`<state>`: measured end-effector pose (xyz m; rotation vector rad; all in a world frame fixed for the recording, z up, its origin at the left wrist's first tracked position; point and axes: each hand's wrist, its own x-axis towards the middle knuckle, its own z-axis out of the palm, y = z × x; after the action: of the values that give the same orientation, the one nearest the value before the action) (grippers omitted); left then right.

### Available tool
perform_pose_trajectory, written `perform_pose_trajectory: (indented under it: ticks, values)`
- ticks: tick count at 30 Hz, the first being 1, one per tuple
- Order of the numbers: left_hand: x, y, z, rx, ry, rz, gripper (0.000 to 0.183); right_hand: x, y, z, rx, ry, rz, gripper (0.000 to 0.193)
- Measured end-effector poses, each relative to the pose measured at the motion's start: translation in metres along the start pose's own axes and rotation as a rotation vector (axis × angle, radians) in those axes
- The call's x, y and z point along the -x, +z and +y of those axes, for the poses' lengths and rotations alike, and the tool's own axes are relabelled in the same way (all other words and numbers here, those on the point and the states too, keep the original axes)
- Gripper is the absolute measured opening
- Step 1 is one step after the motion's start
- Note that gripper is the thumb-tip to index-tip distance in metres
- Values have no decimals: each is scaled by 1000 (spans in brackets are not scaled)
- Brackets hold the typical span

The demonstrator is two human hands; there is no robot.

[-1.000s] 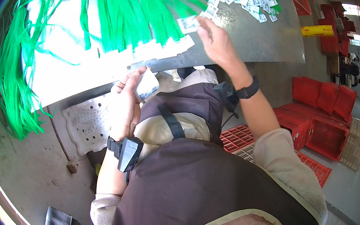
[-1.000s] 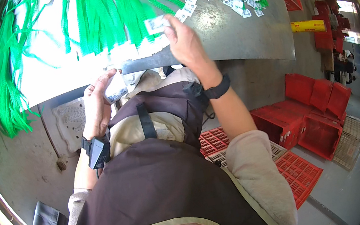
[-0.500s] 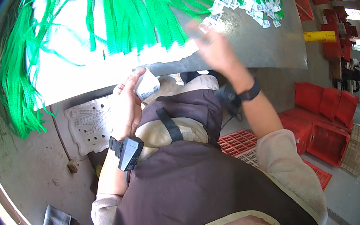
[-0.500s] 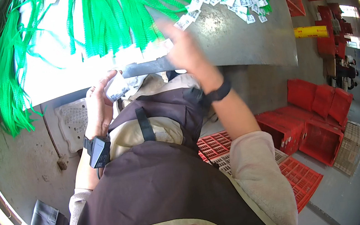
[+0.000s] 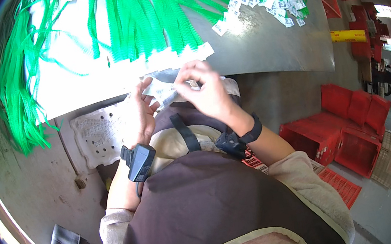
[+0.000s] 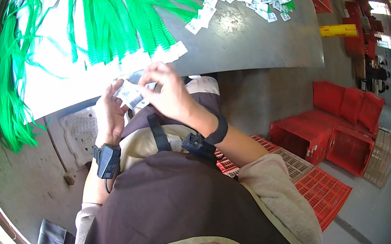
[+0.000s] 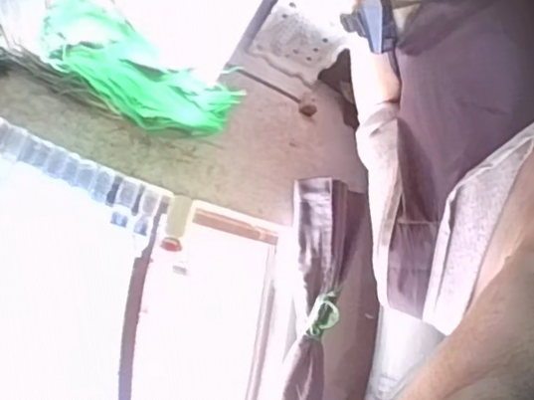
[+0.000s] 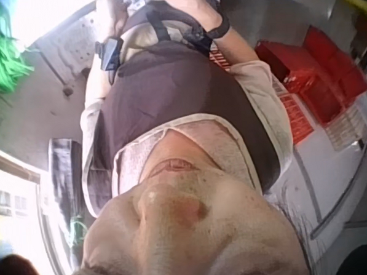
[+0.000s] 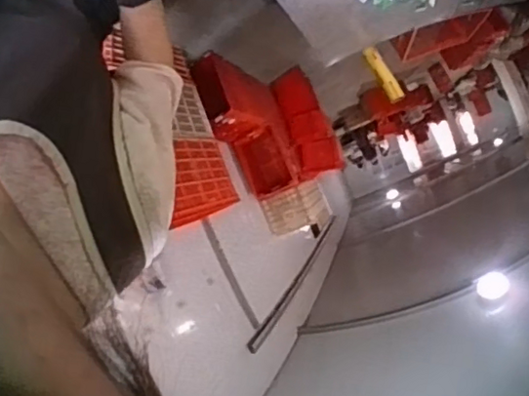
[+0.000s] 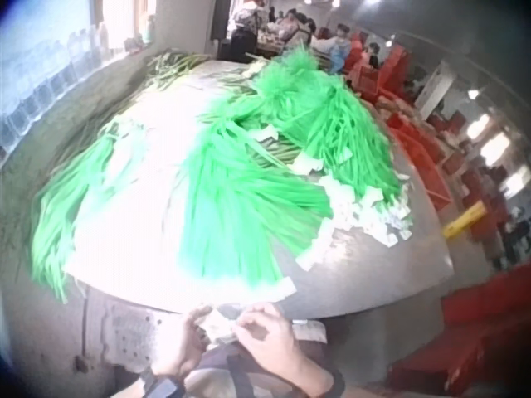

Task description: The person repeatedly picks small white tags and green cords from a metal table, then attaches each tag to a cord by hand. The person occasionally gathers and repositions the cords and tags on the table while continuing the attachment process.

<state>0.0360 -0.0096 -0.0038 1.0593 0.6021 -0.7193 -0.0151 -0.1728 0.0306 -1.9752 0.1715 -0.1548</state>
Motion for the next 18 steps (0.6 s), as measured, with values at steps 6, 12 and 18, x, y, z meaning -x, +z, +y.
perform_pose_trajectory:
  ticks: [6, 12, 18]
  values:
    - [-4, -15, -2, -128, -59, 71, 37, -61, 16, 58, 323, -13, 141, 10]
    - [0, -15, -18, -116, 232, -99, 26, -82, 1, 83, 261, -175, 120, 14]
    - [8, -5, -1, -83, 174, -160, 17, -122, -120, 12, 745, 9, 312, 24]
